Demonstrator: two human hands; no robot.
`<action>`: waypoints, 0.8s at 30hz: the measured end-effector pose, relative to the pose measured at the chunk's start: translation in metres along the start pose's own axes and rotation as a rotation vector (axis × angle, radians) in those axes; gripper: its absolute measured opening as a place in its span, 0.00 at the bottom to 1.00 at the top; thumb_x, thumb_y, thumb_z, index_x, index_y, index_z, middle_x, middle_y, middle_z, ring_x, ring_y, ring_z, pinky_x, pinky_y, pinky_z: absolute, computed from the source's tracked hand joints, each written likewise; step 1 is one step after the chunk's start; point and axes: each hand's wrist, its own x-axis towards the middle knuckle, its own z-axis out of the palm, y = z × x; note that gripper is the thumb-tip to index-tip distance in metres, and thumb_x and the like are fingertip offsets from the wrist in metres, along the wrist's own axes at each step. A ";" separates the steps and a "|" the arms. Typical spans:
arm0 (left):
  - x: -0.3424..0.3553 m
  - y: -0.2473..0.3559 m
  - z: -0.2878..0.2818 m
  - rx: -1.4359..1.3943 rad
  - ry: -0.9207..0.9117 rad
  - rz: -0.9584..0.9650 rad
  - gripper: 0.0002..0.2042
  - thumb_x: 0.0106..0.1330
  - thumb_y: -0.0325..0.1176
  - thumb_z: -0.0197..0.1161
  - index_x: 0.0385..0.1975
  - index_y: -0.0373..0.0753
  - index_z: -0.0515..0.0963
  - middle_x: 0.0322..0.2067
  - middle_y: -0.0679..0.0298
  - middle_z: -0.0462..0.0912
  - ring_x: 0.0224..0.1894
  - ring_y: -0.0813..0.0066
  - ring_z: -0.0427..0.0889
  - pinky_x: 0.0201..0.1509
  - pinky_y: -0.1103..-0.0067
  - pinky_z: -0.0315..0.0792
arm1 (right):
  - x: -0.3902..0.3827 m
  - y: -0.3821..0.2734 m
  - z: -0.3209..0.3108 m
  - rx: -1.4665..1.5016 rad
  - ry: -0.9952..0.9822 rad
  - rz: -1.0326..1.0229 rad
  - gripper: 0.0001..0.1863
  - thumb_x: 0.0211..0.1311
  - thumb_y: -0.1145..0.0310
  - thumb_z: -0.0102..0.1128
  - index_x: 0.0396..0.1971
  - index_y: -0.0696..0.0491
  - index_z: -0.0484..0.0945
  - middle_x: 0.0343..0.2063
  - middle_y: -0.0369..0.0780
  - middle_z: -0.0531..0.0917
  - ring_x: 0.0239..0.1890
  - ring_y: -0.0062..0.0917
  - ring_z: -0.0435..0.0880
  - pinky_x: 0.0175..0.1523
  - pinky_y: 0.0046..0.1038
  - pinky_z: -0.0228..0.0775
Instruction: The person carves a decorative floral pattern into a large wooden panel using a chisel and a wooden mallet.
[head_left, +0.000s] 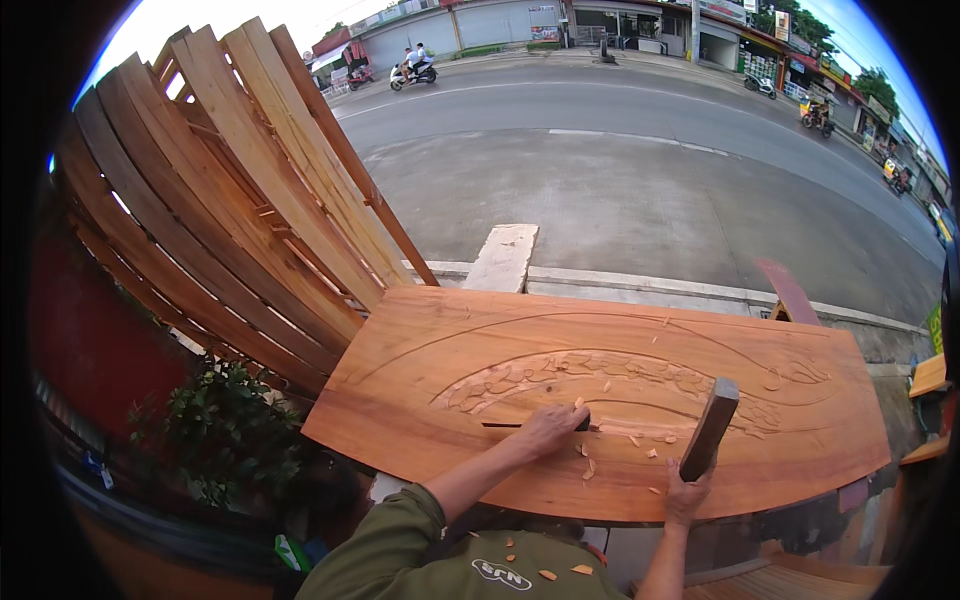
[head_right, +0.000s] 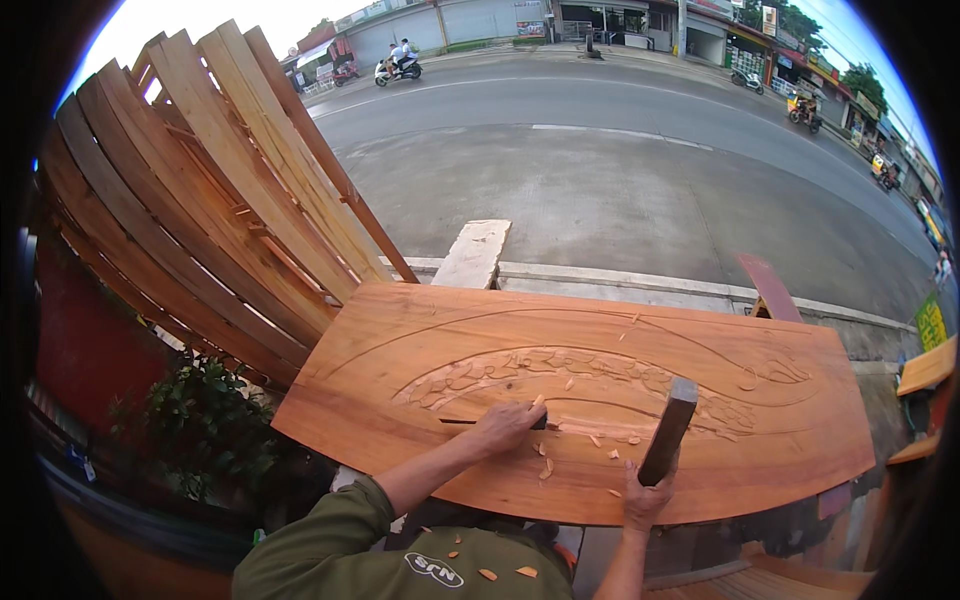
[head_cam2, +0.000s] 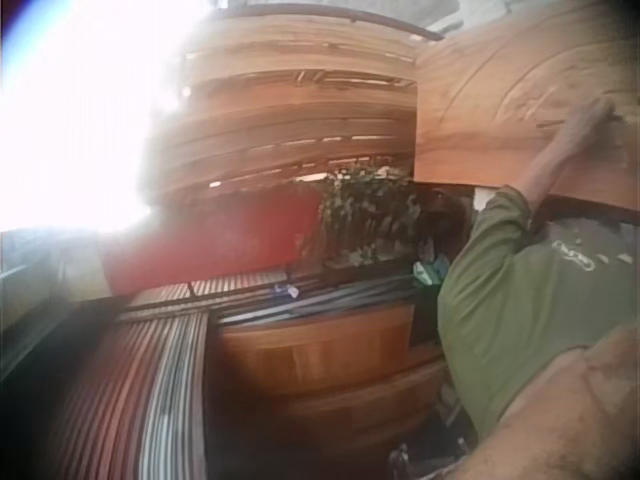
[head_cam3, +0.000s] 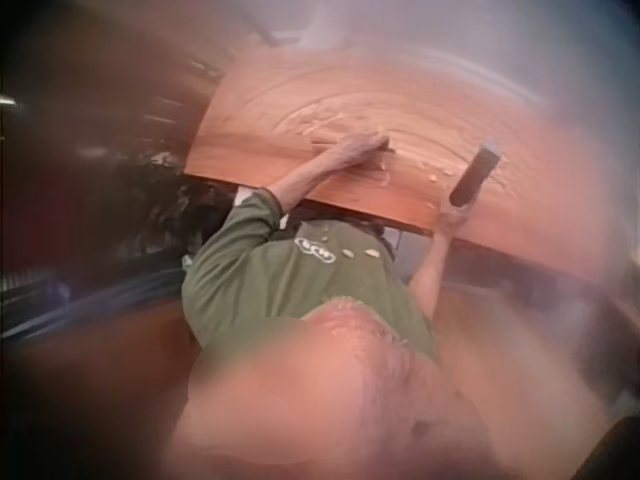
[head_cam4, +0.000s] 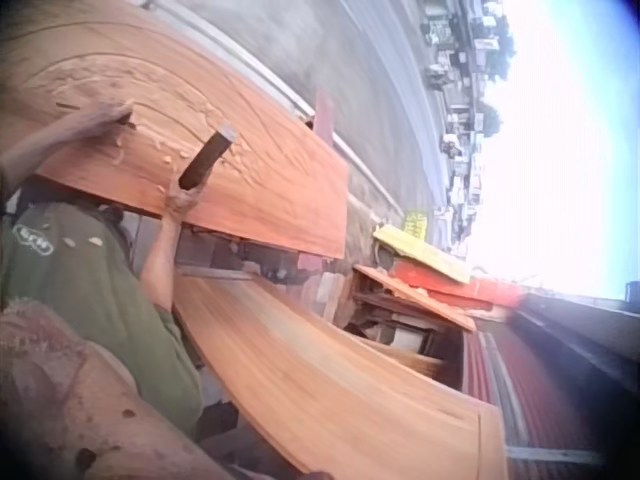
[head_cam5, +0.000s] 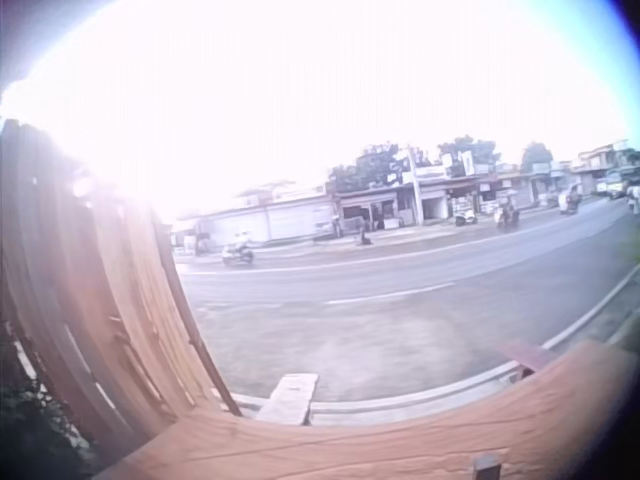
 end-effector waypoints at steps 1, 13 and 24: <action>0.002 0.002 0.002 -0.005 0.012 -0.013 0.10 0.72 0.27 0.60 0.51 0.40 0.74 0.39 0.54 0.85 0.39 0.52 0.89 0.42 0.62 0.82 | 0.000 -0.006 -0.001 0.000 0.009 0.008 0.39 0.65 0.70 0.80 0.73 0.59 0.70 0.37 0.38 0.82 0.35 0.22 0.82 0.45 0.28 0.79; 0.109 -0.073 -0.065 0.065 0.409 -0.292 0.17 0.65 0.25 0.69 0.52 0.41 0.75 0.40 0.55 0.84 0.37 0.52 0.89 0.39 0.60 0.82 | -0.004 0.020 -0.009 0.065 0.029 0.223 0.34 0.71 0.68 0.75 0.69 0.63 0.69 0.46 0.41 0.82 0.45 0.26 0.83 0.54 0.30 0.77; 0.112 -0.095 -0.059 -0.215 0.096 -0.168 0.28 0.63 0.38 0.81 0.61 0.45 0.78 0.42 0.60 0.86 0.43 0.55 0.90 0.44 0.65 0.83 | -0.012 0.033 -0.019 0.173 -0.013 0.174 0.29 0.74 0.62 0.72 0.64 0.61 0.71 0.48 0.43 0.81 0.47 0.30 0.82 0.56 0.35 0.78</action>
